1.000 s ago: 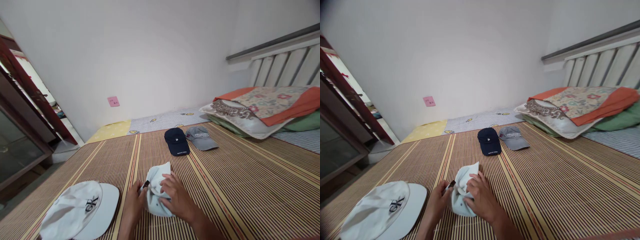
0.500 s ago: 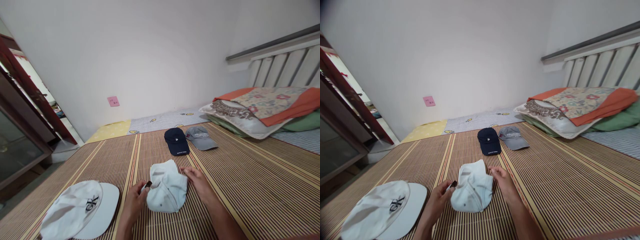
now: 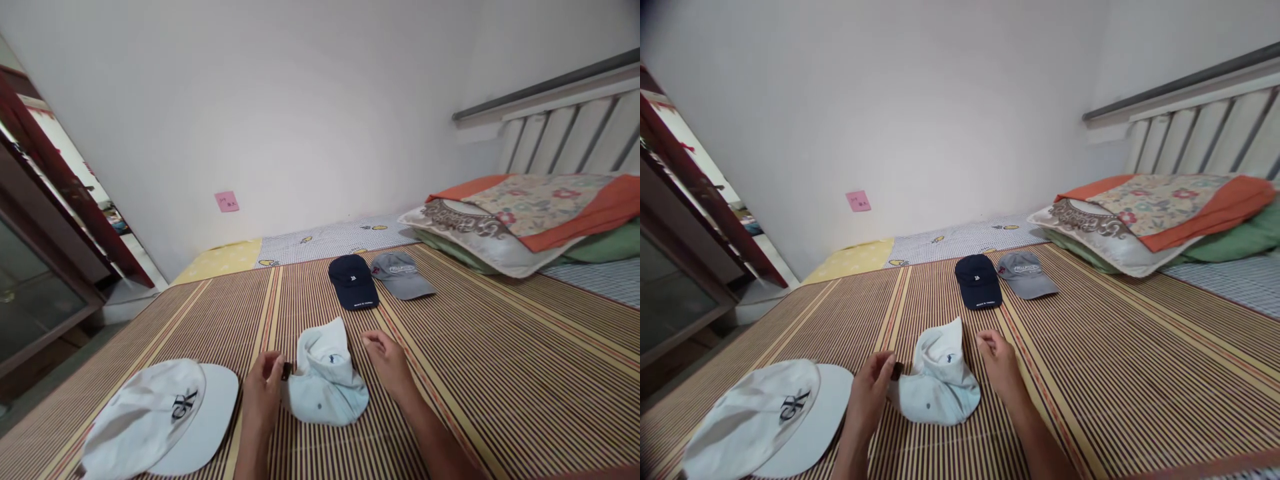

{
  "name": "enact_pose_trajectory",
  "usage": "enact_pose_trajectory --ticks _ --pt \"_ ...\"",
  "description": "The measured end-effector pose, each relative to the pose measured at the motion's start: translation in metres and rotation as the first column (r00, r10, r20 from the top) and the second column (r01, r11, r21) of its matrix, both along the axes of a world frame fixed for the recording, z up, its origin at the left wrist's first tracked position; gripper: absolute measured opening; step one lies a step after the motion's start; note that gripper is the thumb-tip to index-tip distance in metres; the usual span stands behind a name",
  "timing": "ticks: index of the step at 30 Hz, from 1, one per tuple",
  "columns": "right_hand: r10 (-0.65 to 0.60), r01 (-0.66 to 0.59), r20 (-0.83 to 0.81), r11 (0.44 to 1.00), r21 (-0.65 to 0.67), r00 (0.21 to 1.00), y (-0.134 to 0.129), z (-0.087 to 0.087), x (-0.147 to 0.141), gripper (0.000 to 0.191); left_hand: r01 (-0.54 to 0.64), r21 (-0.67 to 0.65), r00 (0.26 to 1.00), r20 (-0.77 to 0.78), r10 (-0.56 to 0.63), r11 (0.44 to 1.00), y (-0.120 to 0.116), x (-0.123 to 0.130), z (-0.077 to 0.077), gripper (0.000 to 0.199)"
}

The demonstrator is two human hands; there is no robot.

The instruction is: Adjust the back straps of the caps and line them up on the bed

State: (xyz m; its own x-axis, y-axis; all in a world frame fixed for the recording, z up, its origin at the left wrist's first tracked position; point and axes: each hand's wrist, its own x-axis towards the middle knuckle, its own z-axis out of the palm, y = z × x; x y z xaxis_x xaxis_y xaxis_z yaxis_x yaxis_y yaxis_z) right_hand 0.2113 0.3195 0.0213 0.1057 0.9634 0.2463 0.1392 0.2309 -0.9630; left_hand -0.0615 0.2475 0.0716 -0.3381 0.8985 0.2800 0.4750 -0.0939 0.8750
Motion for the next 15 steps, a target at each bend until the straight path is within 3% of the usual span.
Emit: enact_pose_trajectory --ticks 3,5,8,12,15 --pt "-0.091 0.087 0.017 0.98 0.179 0.996 -0.009 0.006 -0.011 0.031 -0.023 0.039 1.0 0.017 0.022 0.999 0.0 0.002 0.003 0.039" --pt "-0.163 0.118 0.083 0.913 0.389 0.983 -0.02 0.012 -0.022 0.025 -0.031 0.052 0.999 0.037 0.029 0.998 0.001 0.002 0.003 0.04" --pt "-0.193 0.007 0.242 0.794 0.608 0.951 -0.039 0.021 -0.041 0.024 -0.034 0.023 0.998 0.055 0.033 0.999 0.005 -0.001 -0.002 0.046" --pt "-0.169 -0.194 0.454 0.737 0.648 0.875 -0.059 0.022 -0.062 0.034 -0.044 0.009 0.993 0.108 0.043 0.999 0.009 -0.008 -0.013 0.05" --pt "-0.213 -0.206 0.514 0.74 0.64 0.831 -0.063 0.014 -0.069 0.042 -0.12 -0.007 0.949 0.293 0.117 0.993 0.011 -0.009 -0.019 0.053"
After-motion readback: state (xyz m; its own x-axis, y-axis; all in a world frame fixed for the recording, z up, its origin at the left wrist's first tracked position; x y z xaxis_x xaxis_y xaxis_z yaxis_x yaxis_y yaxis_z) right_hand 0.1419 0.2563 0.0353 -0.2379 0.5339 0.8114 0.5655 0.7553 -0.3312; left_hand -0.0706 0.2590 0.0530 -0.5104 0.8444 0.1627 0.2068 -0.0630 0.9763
